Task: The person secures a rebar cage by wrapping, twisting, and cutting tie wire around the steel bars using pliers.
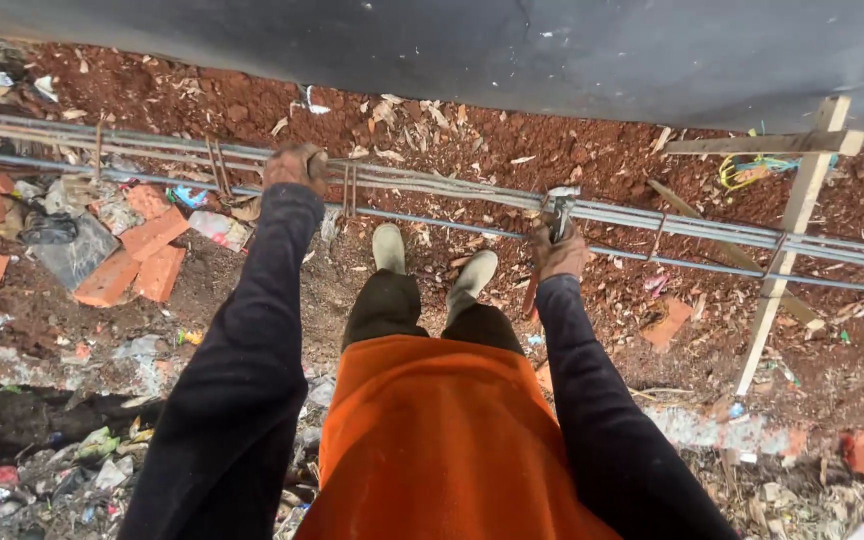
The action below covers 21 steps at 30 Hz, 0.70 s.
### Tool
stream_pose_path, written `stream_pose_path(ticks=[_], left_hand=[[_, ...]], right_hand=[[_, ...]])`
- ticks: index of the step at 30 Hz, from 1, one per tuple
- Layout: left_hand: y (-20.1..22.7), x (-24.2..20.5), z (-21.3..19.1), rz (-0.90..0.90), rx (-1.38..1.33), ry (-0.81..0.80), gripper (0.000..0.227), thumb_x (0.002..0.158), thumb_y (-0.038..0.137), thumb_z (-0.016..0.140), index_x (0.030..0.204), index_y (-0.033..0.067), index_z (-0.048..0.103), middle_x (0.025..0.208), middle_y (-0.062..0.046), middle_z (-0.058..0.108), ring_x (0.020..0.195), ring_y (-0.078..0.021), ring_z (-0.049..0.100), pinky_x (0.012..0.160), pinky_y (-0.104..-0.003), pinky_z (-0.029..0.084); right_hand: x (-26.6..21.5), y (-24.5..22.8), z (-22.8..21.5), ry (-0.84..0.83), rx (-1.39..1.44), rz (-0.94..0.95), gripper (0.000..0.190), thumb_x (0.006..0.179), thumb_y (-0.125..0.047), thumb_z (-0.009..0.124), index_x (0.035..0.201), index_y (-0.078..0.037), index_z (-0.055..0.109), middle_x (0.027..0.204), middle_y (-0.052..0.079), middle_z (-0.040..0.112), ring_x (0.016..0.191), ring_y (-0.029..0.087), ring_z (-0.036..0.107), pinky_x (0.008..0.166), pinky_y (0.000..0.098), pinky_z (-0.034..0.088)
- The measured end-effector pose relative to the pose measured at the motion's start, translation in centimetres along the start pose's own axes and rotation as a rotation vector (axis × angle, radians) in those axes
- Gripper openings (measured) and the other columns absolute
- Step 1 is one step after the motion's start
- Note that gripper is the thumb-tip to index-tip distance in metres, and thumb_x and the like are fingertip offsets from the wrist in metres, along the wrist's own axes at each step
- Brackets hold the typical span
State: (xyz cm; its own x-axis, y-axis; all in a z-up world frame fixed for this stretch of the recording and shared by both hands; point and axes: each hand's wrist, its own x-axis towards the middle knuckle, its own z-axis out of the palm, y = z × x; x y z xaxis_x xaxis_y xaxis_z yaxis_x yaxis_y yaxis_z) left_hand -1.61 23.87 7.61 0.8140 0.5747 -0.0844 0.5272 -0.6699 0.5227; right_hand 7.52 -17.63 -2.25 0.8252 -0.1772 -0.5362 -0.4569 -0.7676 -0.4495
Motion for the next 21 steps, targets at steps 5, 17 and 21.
stream_pose_path(ticks=[5, 17, 21], left_hand=[[-3.5, 2.3, 1.2, -0.179, -0.089, -0.237, 0.010, 0.096, 0.016, 0.068, 0.099, 0.0087, 0.074, 0.094, -0.012, 0.074, 0.079, -0.0233, 0.069, 0.073, -0.039, 0.061], [-4.8, -1.8, 0.5, -0.162, -0.088, -0.350, 0.017, 0.099, 0.015, 0.067, 0.113, 0.0090, 0.072, 0.112, -0.015, 0.066, 0.094, -0.0274, 0.069, 0.083, -0.038, 0.064], [-6.2, -0.8, -1.5, 0.315, 0.126, -0.275, 0.040, 0.092, 0.023, 0.073, 0.130, 0.0093, 0.068, 0.121, -0.014, 0.061, 0.105, -0.0326, 0.065, 0.088, -0.046, 0.060]], right_hand=[[-0.8, 0.2, 0.1, 0.037, 0.063, 0.027, 0.030, 0.091, -0.039, 0.073, 0.113, -0.019, 0.071, 0.087, 0.005, 0.070, 0.069, 0.014, 0.065, 0.067, 0.0348, 0.062], [-9.6, -1.4, 3.9, 0.097, 0.858, 0.050, 0.018, 0.108, -0.021, 0.062, 0.107, -0.003, 0.065, 0.079, 0.010, 0.061, 0.055, 0.017, 0.055, 0.044, 0.0339, 0.052], [-11.7, -7.9, 6.2, 0.074, 0.384, 0.162, 0.021, 0.099, -0.024, 0.064, 0.114, -0.012, 0.071, 0.087, 0.006, 0.068, 0.065, 0.015, 0.062, 0.057, 0.0345, 0.058]])
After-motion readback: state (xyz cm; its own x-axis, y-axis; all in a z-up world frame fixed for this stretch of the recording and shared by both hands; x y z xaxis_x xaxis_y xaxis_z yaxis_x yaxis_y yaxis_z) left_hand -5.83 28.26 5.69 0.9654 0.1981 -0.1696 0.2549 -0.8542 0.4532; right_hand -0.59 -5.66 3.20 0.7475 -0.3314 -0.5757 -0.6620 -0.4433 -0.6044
